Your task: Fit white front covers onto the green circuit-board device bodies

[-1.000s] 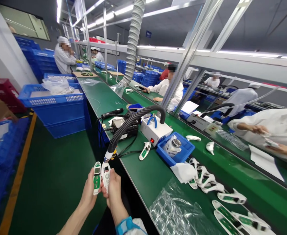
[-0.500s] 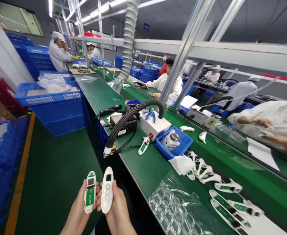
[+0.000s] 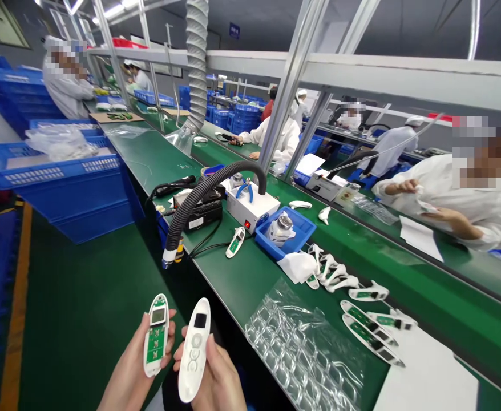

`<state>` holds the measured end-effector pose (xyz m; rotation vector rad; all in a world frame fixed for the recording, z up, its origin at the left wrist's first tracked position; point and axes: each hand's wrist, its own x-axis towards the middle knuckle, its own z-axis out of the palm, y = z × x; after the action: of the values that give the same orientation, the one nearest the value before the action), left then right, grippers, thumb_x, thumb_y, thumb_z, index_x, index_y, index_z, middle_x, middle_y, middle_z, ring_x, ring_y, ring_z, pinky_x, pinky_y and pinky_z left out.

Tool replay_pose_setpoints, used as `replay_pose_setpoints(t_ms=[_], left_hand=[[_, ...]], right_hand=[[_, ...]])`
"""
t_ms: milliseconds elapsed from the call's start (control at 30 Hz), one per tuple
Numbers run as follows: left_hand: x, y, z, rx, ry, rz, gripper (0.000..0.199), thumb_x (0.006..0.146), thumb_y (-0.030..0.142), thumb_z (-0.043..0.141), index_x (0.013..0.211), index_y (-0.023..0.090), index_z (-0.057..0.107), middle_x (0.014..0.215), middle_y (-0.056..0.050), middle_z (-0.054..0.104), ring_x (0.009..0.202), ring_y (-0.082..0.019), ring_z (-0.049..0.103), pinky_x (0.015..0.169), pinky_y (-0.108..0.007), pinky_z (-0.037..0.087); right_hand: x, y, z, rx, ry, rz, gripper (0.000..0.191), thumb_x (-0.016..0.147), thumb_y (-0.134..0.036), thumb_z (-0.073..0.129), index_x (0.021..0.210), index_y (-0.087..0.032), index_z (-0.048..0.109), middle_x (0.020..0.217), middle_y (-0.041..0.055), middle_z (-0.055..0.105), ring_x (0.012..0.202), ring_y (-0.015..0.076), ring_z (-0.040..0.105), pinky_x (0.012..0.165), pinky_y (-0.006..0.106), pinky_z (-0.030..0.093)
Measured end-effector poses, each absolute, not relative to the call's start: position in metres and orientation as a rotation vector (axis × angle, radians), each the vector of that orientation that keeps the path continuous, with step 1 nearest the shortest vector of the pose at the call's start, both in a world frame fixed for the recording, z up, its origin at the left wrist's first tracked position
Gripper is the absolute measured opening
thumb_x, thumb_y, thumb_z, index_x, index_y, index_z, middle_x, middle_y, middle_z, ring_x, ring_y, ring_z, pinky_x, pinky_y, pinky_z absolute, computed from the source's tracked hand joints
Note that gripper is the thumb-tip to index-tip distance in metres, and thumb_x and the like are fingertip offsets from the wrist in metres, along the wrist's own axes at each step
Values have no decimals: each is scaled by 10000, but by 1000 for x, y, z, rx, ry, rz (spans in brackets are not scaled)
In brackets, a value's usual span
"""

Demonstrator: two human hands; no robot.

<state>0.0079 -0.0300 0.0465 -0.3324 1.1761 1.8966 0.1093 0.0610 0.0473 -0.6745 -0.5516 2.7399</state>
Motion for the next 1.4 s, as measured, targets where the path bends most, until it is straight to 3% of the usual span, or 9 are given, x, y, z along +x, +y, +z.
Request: replay_pose_setpoints(t_ms=[267, 500, 633, 767, 1000, 1267, 1400], left_hand=[[18, -24, 56, -248, 1199, 1844, 483, 804, 550, 604, 1090, 163, 625, 824, -55, 641, 730, -185, 570, 630, -283, 511], [22, -21, 61, -254, 1233, 1823, 528, 738, 531, 698, 1114, 164, 640, 909, -78, 685, 855, -206, 615, 712, -254, 533], [28, -18, 63, -236, 1327, 1826, 524, 645, 472, 801, 1056, 176, 665, 948, -86, 704, 995, -267, 623, 803, -273, 536], [40, -10, 71, -10, 1383, 1807, 553, 652, 427, 804, 1119, 189, 630, 1074, -96, 688, 1039, -299, 619, 881, -323, 516], [60, 8, 70, 215, 1464, 1729, 517, 692, 407, 776, 1125, 189, 597, 1144, -99, 661, 1104, -288, 586, 909, -282, 481], [75, 24, 68, 292, 1442, 1635, 478, 691, 433, 770, 1068, 172, 638, 1050, -111, 700, 1038, -313, 622, 881, -324, 515], [90, 31, 71, 273, 1388, 1559, 514, 644, 469, 792, 1044, 174, 661, 1003, -106, 714, 1005, -341, 637, 879, -368, 534]], right_hand=[[124, 68, 51, -503, -574, 2742, 449, 809, -461, 687, 1077, -102, 701, 877, 111, 702, 777, 191, 627, 737, 294, 455], [127, 65, 48, -621, -584, 2661, 454, 758, -506, 708, 1010, -129, 732, 848, 109, 706, 737, 204, 626, 764, 329, 472], [134, 68, 48, -681, -967, 2520, 479, 742, -530, 716, 1014, -136, 733, 948, 131, 705, 859, 254, 633, 858, 378, 456], [140, 70, 48, -640, -1289, 2309, 472, 748, -459, 740, 1122, -176, 700, 1005, 115, 700, 943, 275, 631, 933, 412, 441], [144, 68, 38, -646, -1272, 2187, 451, 752, -410, 746, 1132, -173, 698, 1025, 122, 683, 901, 279, 647, 752, 341, 517], [164, 80, 40, -723, -1419, 1994, 358, 766, -419, 722, 1032, -180, 736, 849, 77, 636, 722, 211, 577, 655, 302, 465], [192, 99, 58, -777, -1705, 1681, 254, 704, -336, 785, 918, -202, 759, 764, 45, 605, 678, 187, 524, 633, 281, 420]])
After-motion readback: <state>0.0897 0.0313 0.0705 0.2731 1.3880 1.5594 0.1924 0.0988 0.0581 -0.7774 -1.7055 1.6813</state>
